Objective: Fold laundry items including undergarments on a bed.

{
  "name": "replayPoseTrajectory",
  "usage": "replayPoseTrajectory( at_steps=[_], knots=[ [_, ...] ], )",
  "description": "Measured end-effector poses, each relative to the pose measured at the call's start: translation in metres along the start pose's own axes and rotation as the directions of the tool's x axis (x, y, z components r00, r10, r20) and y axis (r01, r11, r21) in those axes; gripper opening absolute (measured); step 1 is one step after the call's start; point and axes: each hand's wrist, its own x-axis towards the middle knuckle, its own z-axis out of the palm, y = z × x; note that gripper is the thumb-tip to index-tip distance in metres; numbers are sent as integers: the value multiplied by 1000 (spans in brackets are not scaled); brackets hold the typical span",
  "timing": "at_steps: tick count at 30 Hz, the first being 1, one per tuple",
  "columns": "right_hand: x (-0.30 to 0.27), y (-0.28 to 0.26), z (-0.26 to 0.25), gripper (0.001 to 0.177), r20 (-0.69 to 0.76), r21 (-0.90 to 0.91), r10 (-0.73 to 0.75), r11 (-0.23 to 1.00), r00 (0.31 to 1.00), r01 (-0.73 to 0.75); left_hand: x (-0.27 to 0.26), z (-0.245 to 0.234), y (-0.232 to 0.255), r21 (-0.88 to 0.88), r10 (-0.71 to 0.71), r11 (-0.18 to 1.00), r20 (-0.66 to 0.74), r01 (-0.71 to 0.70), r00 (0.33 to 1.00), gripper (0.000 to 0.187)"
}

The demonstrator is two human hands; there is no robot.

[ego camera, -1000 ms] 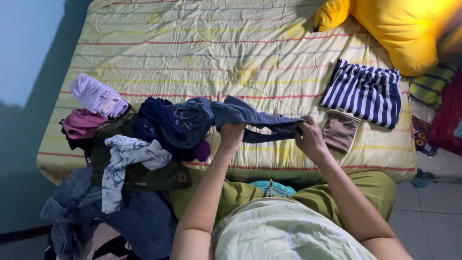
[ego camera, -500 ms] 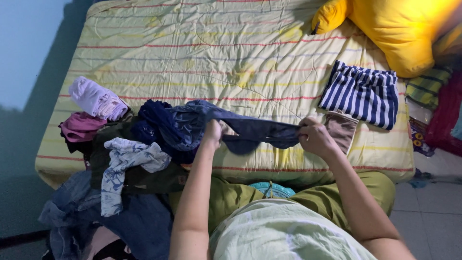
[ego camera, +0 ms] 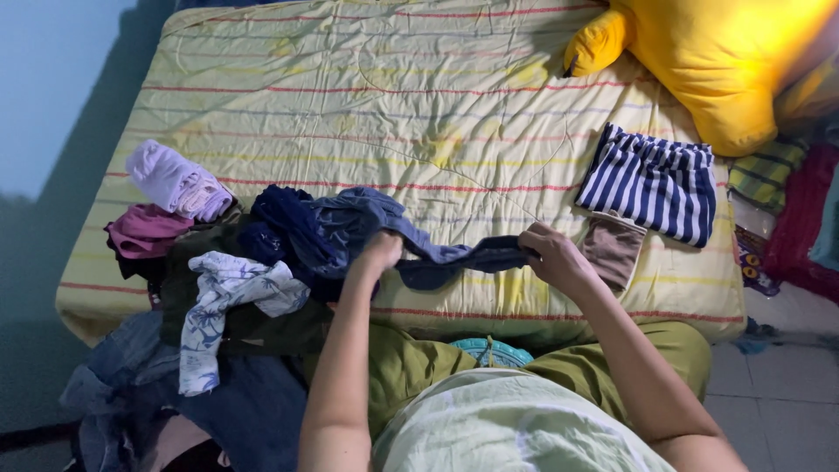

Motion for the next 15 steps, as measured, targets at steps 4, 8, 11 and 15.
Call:
replayPoseTrajectory(
  at_steps=[4,8,11,15],
  knots=[
    [-2,5,1,32,17,68,-78,995,997,76,-82,-39,58,23,-124,992,175,122,977,50],
    [-4,12,-2,29,-14,0,-51,999,999,51,-88,-38,58,292,-106,955,199,44,974,41],
    [-7,22,-3,23,-75,-26,-30,999,997,28,-96,-35,59,308,-59,951,289,-35,955,43],
    [-8,43,-15,20,-163,-155,-6,988,987,-19,-125,-45,77,222,-28,973,400,-67,916,82]
  ],
)
